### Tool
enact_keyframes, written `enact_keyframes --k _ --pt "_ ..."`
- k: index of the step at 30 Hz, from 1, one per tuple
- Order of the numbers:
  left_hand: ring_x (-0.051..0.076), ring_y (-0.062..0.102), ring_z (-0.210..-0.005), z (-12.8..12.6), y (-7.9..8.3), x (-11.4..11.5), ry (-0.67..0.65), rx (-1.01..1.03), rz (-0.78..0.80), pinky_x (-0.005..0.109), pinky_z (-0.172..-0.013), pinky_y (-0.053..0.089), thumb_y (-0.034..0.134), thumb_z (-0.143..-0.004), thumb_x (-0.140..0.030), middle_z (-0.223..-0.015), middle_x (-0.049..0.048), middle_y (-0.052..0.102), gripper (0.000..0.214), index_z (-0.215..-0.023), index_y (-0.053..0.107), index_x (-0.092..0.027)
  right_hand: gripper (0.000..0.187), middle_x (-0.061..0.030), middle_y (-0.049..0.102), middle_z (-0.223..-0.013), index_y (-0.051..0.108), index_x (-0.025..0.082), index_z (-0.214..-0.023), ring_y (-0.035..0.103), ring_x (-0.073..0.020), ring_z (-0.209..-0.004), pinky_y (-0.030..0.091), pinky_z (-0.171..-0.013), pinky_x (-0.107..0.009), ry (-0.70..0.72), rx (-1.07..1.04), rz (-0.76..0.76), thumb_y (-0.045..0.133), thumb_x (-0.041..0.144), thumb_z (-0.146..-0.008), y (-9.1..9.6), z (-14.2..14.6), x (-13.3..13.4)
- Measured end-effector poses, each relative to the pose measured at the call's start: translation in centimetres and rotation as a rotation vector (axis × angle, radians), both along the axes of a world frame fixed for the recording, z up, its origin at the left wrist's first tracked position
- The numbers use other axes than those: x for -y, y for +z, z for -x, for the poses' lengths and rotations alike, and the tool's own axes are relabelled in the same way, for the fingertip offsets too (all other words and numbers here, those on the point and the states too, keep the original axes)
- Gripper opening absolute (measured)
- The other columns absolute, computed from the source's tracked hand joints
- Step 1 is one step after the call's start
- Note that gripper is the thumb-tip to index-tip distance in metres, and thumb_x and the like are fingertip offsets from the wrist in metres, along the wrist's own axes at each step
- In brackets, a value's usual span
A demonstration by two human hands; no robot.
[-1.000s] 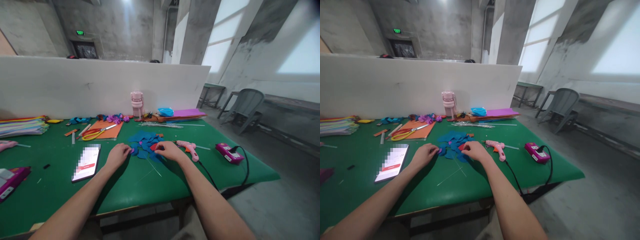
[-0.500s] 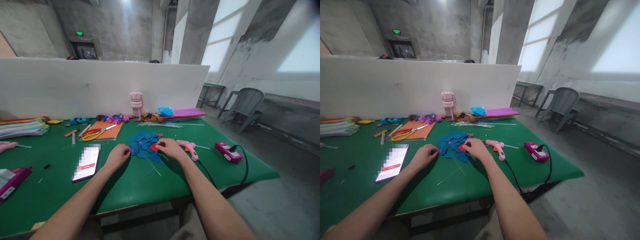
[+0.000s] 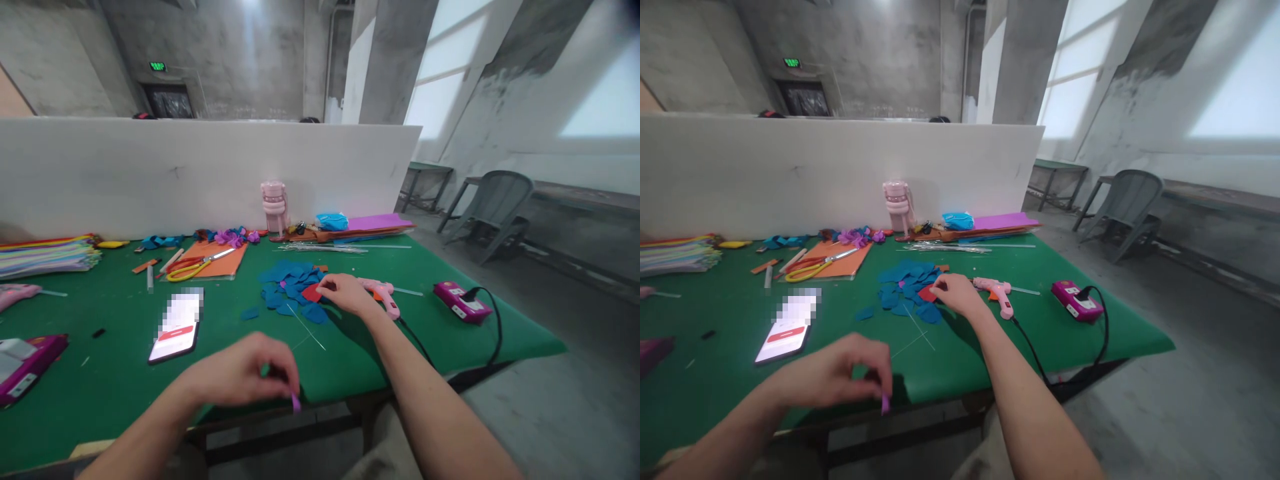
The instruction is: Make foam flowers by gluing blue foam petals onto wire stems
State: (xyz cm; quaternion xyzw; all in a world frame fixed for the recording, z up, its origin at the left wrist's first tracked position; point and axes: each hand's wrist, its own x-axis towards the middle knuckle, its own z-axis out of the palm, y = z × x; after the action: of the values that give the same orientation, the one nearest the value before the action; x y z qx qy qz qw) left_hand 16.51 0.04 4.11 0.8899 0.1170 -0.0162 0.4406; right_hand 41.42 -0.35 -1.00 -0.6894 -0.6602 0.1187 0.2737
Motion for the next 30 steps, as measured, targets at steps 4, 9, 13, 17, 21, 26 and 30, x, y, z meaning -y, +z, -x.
enact_keyframes --k 4,9,13,17,21,26,30 --pt "0.015 0.059 -0.063 0.1 -0.6 2.4 -0.209 -0.09 -0.019 0.021 -0.056 0.041 0.055 -0.075 -0.026 -0.074 0.0027 0.07 0.021 -0.089 0.071 -0.026 0.02 -0.0029 0.067 -0.08 0.066 0.018 -0.078 0.056 -0.0143 -0.07 0.037 -0.061 -0.023 0.001 -0.006 0.001 0.05 0.03 -0.078 0.2 0.3 0.2" --pt "0.015 0.059 -0.065 0.6 -2.2 -3.2 0.288 -0.034 -0.284 0.022 -0.059 0.042 0.046 -0.079 -0.03 -0.073 0.0009 0.069 0.025 -0.084 0.069 -0.023 0.02 -0.0029 0.067 -0.079 0.066 0.018 -0.078 0.055 -0.0139 -0.069 0.036 -0.06 -0.023 -0.015 -0.022 -0.004 0.051 0.03 -0.078 0.8 0.7 0.5" --pt "0.023 0.056 -0.096 0.2 -4.2 -8.4 0.551 -0.028 -0.64 0.032 -0.082 0.041 0.039 -0.077 -0.015 -0.103 0.0081 0.066 0.036 -0.102 0.065 -0.02 0.019 -0.003 0.066 -0.078 0.066 0.018 -0.079 0.055 -0.0135 -0.068 0.036 -0.059 -0.023 -0.028 -0.04 -0.014 0.05 0.028 -0.078 1.1 0.9 0.5" --pt "0.024 0.039 -0.121 -0.1 -5.9 -9.4 0.395 -0.091 -0.607 0.041 -0.096 0.033 0.039 -0.066 -0.002 -0.129 0.0035 0.051 0.06 -0.118 0.055 -0.027 0.019 -0.0022 0.066 -0.075 0.065 0.018 -0.076 0.055 -0.0132 -0.066 0.036 -0.058 -0.023 -0.02 -0.063 -0.024 0.05 0.029 -0.078 1.0 1.0 0.2" --pt "0.019 0.043 -0.119 0.6 -5.0 -9.6 0.343 -0.011 -0.55 0.034 -0.099 0.033 0.034 -0.07 -0.006 -0.127 0.0021 0.053 0.052 -0.111 0.06 -0.025 0.018 -0.0022 0.065 -0.074 0.065 0.018 -0.074 0.054 -0.013 -0.066 0.035 -0.058 -0.023 -0.008 -0.06 -0.032 0.051 0.028 -0.078 0.9 1.0 0.1" --pt "0.022 0.06 -0.089 -0.2 -3.6 -11.6 0.638 -0.068 -0.642 0.032 -0.08 0.043 0.042 -0.072 -0.021 -0.094 0.0065 0.068 0.031 -0.088 0.068 -0.021 0.018 -0.0026 0.065 -0.074 0.065 0.019 -0.074 0.054 -0.013 -0.066 0.034 -0.057 -0.023 0.002 -0.067 -0.022 0.051 0.029 -0.079 0.9 1.2 0.0" --pt "0.02 0.06 -0.069 -2.2 -4.9 -11.5 0.607 -0.149 -0.562 0.027 -0.06 0.041 0.05 -0.071 -0.032 -0.076 0.005 0.068 0.023 -0.08 0.067 -0.02 0.018 -0.0027 0.065 -0.072 0.065 0.018 -0.072 0.054 -0.013 -0.066 0.035 -0.059 -0.022 0.028 -0.063 -0.044 0.052 0.029 -0.078 0.9 1.7 -0.2"
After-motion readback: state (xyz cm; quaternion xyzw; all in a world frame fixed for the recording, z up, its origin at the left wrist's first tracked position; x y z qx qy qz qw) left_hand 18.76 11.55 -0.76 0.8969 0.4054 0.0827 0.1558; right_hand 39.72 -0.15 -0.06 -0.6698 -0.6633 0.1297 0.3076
